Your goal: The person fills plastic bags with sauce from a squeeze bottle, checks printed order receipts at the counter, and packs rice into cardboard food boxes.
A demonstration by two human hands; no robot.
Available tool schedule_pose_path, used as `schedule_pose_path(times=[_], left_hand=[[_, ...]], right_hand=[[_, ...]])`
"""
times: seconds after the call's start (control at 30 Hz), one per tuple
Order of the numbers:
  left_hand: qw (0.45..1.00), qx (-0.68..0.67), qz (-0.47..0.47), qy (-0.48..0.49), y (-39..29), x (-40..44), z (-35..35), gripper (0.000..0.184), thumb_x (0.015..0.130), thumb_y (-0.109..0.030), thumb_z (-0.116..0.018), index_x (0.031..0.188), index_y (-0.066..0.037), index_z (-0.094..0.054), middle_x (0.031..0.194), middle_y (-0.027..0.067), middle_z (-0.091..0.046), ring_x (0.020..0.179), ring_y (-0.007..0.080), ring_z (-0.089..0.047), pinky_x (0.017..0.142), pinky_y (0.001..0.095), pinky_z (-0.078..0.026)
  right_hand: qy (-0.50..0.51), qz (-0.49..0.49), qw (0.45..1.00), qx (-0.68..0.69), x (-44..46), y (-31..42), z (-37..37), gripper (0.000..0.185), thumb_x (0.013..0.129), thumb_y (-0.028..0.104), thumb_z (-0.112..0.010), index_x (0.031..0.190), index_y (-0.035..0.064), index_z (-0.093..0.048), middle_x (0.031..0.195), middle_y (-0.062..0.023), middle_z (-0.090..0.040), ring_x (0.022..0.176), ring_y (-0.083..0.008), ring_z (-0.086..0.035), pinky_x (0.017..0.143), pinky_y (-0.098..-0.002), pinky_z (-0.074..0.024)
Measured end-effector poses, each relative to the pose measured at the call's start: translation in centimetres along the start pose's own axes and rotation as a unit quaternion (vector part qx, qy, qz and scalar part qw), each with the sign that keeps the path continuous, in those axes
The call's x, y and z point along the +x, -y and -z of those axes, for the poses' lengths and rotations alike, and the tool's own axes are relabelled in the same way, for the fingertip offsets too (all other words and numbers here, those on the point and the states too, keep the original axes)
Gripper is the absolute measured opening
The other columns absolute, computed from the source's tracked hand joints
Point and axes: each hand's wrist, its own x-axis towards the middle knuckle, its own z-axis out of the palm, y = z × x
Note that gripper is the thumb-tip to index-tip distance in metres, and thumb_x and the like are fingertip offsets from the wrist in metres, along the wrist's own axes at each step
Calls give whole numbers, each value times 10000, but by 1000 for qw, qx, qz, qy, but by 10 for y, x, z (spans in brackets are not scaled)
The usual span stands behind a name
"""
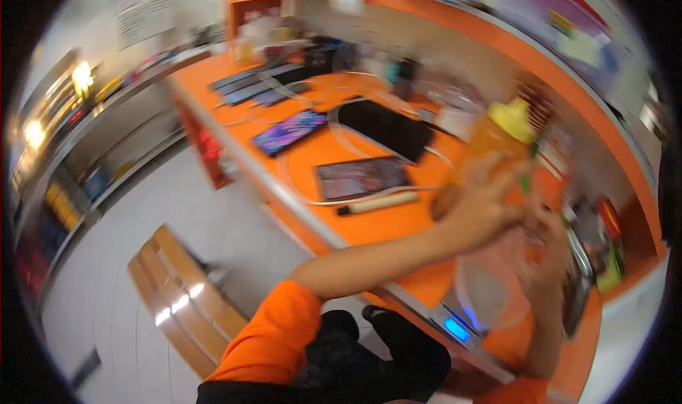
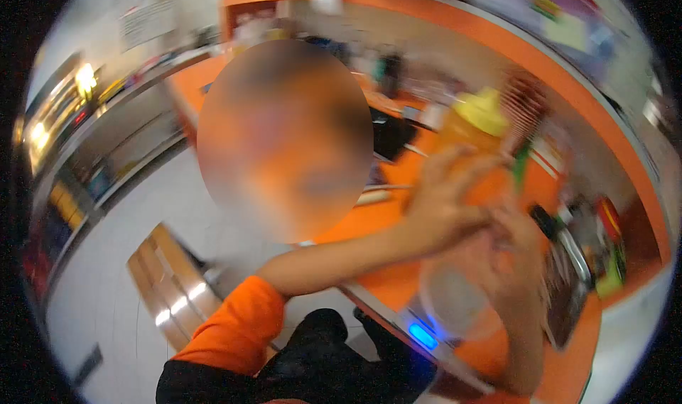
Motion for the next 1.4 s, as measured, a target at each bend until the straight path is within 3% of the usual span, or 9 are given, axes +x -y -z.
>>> schedule_pose_path(times=[0.23,0.43,0.6,0.7,0.8,1.0,1.1,1.13,1.4], left_hand=[[998,-18,21,65,-7,15,16,273,540,-242,-717,794,-172,-646,1278,101,-355,1147,335,-288,918,456,-223],[1000,-28,3,12,5,11,15,358,547,-216,-738,863,-122,-597,1236,140,-363,1150,317,-275,916,433,-231],[977,-67,190,-72,35,13,6,716,499,-225,-802,1083,-42,-429,1137,146,-428,1119,320,-344,924,417,-295],[875,-291,386,27,47,3,-4,858,460,-209,-832,1136,4,-349,1132,130,-440,1055,284,-443,895,371,-374],[841,-302,438,99,55,3,0,883,454,-187,-841,1154,-6,-335,1129,117,-442,997,246,-501,856,335,-418],[950,-227,212,34,38,5,-3,862,445,-126,-817,1164,-36,-349,1110,120,-456,1056,254,-452,908,365,-352],[990,-45,111,70,37,2,1,854,439,-102,-788,1170,-56,-348,1119,121,-442,1104,282,-399,941,449,-249],[994,-51,81,56,42,-1,-4,755,482,-54,-733,1151,-97,-386,1126,89,-442,1126,292,-369,938,517,-157],[991,107,-65,40,43,2,1,388,659,-9,-558,1010,-172,-543,1112,3,-492,1106,260,-388,956,533,-109]], right_hand=[[42,29,962,-270,26,36,22,647,541,122,-683,1140,55,-448,1068,-102,-487,1048,-293,-399,875,-403,-329],[33,-4,969,-244,8,13,31,640,561,93,-675,1161,45,-457,1036,-109,-497,1017,-280,-444,860,-397,-348],[-55,-81,987,130,-15,-19,39,577,664,-6,-630,1201,29,-423,1040,-96,-504,949,-201,-509,815,-316,-413],[-76,-182,909,367,-31,-36,33,604,680,-38,-625,1229,27,-382,1058,-90,-499,954,-161,-510,817,-282,-417],[-61,-223,864,448,-38,-41,27,682,666,-41,-642,1261,32,-316,1061,-96,-507,966,-159,-513,826,-277,-416],[-13,-199,883,424,-42,-46,28,755,651,-25,-668,1275,49,-249,1029,-112,-545,962,-169,-526,815,-287,-421],[-11,-212,876,432,-40,-40,30,746,653,1,-667,1267,50,-247,995,-127,-560,926,-178,-546,814,-292,-429],[-10,-216,871,441,-40,-40,30,743,654,13,-666,1265,50,-244,981,-134,-565,909,-183,-555,815,-294,-433],[21,-225,884,408,-45,-44,18,746,685,9,-651,1287,65,-214,976,-116,-561,915,-153,-539,811,-277,-406]])
